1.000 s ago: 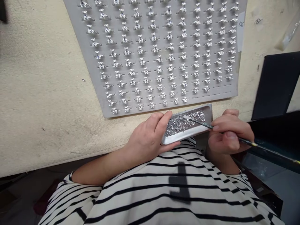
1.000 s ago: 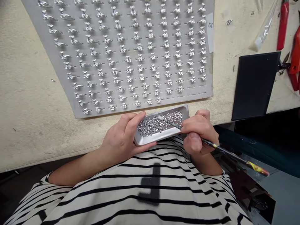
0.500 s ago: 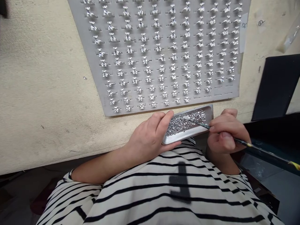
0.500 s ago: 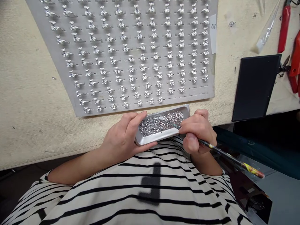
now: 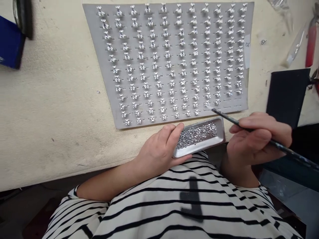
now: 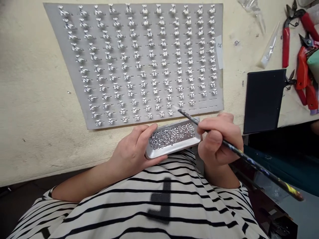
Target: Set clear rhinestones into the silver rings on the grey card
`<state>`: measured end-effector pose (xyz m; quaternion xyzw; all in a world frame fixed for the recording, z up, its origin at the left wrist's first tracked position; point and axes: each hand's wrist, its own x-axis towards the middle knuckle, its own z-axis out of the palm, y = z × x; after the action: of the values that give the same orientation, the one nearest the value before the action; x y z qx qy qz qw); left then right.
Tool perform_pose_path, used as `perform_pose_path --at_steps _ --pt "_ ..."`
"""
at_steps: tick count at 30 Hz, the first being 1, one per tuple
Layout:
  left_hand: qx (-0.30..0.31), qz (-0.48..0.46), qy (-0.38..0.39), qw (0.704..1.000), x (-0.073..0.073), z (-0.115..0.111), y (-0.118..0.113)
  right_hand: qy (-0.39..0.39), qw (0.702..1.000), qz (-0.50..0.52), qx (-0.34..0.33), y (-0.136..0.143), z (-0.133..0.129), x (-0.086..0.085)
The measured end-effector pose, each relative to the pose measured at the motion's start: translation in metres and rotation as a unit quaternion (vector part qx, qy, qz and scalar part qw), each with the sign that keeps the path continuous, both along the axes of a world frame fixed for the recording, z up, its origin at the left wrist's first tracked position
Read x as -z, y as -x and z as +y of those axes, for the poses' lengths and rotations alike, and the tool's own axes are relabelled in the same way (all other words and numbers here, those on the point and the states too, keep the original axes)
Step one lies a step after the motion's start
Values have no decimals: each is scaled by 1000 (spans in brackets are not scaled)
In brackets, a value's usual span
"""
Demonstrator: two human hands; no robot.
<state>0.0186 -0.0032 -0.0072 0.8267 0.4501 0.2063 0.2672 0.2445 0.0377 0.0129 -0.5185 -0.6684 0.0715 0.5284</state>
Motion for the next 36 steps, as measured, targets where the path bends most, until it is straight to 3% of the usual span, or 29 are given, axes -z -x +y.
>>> perform_pose_path --at_steps 9,28,36 --pt "-2 -7 -6 1000 1 -1 -1 41 995 -94 16 6 18 8" --pt "-2 -6 -12 1000 1 0 -1 38 991 -125 30 11 19 9" --pt "1 -2 -28 1000 1 1 -1 55 988 -142 2 8 19 8"
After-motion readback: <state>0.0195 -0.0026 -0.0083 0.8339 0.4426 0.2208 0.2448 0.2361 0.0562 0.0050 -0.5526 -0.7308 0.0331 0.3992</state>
